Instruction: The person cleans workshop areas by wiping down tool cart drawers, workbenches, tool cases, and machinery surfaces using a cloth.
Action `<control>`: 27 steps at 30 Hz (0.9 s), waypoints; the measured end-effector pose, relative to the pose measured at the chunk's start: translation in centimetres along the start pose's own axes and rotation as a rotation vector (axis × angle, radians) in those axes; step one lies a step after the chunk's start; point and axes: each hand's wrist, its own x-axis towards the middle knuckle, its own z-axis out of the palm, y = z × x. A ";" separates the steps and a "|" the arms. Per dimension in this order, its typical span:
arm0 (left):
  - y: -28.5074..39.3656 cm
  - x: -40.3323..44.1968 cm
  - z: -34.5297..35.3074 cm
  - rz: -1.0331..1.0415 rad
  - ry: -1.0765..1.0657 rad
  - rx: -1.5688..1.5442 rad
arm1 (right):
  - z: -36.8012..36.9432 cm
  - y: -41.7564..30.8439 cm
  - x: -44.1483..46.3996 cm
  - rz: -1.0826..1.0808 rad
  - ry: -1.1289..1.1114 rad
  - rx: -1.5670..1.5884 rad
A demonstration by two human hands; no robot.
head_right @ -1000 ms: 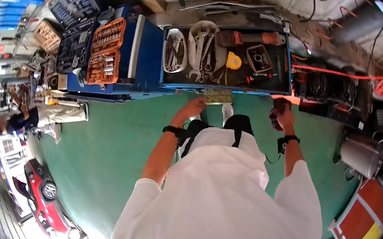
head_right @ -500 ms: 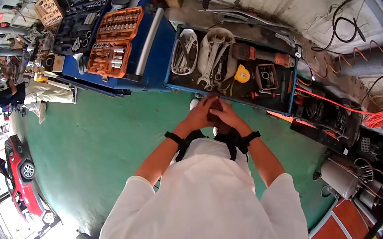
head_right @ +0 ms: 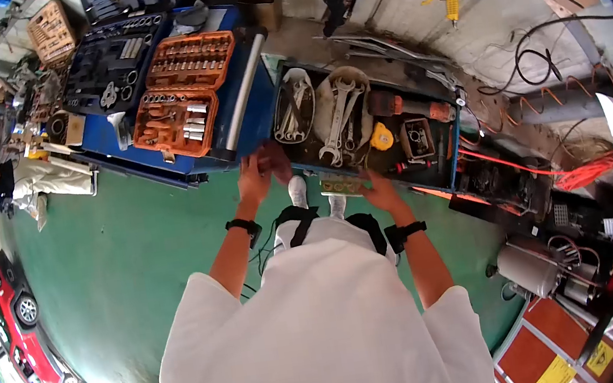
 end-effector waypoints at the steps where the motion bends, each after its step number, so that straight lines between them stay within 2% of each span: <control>1: -0.6 0.5 0.6 -0.026 0.067 -0.021 | 0.4 0.0 -0.6 -0.029 0.104 -0.045; 2: -1.2 1.2 1.2 -0.029 0.055 -0.030 | 0.7 0.0 -0.7 -0.014 0.104 -0.048; 4: -2.6 2.3 2.7 -0.002 0.197 0.016 | 1.8 0.9 -0.1 -0.053 0.245 -0.067; 5: -2.9 2.7 3.1 0.000 0.180 0.009 | 2.1 1.3 -0.2 -0.034 0.250 -0.066; 7: -2.9 4.1 3.4 0.080 0.189 -0.140 | 2.4 1.1 0.0 -0.103 0.300 -0.107; 9: -3.8 4.8 4.3 0.064 0.130 -0.100 | 2.5 0.9 0.2 -0.120 0.284 -0.119; 11: -3.5 6.1 5.0 -0.113 0.085 -0.115 | 2.5 0.6 0.7 -0.143 0.272 -0.135; 12: -5.8 6.7 6.7 -0.102 0.077 -0.121 | 2.9 1.1 1.1 -0.114 0.187 -0.147; 13: -9.9 7.0 9.5 0.013 0.057 0.030 | 3.2 1.4 1.2 -0.082 0.097 -0.158; 15: -9.7 7.5 9.9 0.127 0.029 0.175 | 3.7 1.6 1.3 -0.059 0.108 -0.187; 17: -2.7 8.0 4.9 -0.284 -0.058 -0.087 | 4.8 1.4 1.0 -0.038 0.105 -0.209; 19: -3.0 8.2 5.1 -0.311 -0.053 -0.068 | 5.6 1.2 0.6 -0.011 0.115 -0.432; 20: -3.1 8.2 5.1 -0.349 -0.048 -0.105 | 5.8 1.0 0.5 -0.014 0.106 -0.429; 22: -3.7 8.5 5.1 -0.394 -0.036 -0.130 | 7.0 1.1 0.5 0.065 -0.016 -0.562; 25: -5.5 7.7 4.8 -0.401 -0.077 -0.057 | 8.1 1.8 0.8 0.086 -0.091 -0.493; 27: -6.8 6.2 4.3 -0.308 -0.137 -0.060 | 8.5 2.3 1.1 0.075 -0.103 -0.488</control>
